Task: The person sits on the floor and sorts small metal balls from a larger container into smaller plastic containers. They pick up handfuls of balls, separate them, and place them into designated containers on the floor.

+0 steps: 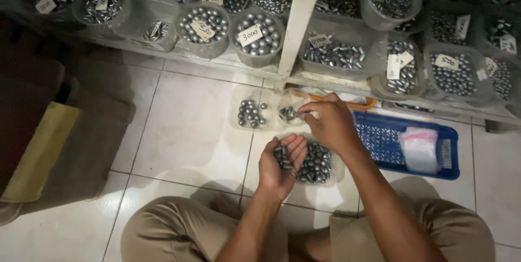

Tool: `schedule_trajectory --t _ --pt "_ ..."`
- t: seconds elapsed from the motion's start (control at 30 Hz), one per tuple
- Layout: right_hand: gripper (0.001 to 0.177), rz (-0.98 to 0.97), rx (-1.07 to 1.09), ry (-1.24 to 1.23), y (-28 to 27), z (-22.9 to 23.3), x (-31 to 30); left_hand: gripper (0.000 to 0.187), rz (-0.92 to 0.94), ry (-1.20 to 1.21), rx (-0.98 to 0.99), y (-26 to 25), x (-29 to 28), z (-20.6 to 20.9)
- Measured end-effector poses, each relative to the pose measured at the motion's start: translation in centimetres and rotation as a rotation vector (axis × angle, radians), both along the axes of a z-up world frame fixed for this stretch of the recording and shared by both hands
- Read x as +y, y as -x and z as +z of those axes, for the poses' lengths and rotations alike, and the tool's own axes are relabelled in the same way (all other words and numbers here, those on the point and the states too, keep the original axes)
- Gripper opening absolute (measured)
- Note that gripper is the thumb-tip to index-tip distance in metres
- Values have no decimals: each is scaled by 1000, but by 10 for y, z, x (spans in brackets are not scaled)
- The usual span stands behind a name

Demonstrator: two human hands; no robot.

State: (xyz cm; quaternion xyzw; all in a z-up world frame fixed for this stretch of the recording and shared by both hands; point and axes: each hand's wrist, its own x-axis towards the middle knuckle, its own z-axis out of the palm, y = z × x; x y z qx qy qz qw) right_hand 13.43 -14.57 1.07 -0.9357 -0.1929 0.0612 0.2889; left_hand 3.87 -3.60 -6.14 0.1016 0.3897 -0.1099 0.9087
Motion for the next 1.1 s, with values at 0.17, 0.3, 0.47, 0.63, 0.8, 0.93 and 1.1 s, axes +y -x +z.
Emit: schedule_trajectory --t 0.17,0.3,0.47,0.63,0.8,0.93,1.1 --pt "12 80 13 285 -19 -10 17 50 20 -13 23 -4 1 2" --pt "13 90 33 414 -24 -18 23 49 47 -26 54 -6 -1 2" --pt "13 108 60 480 -26 -20 23 50 28 -50 62 -4 -3 3" --pt "17 53 22 381 -15 6 9 50 -3 -38 21 -2 -3 -2" --pt "26 -8 160 9 26 58 -14 51 -49 38 -55 -2 -3 11" --pt "29 0 235 -179 65 70 -25 50 -72 115 -114 3 -12 19" --pt "42 83 171 -378 89 60 -28 56 -206 141 -323 8 -17 35"
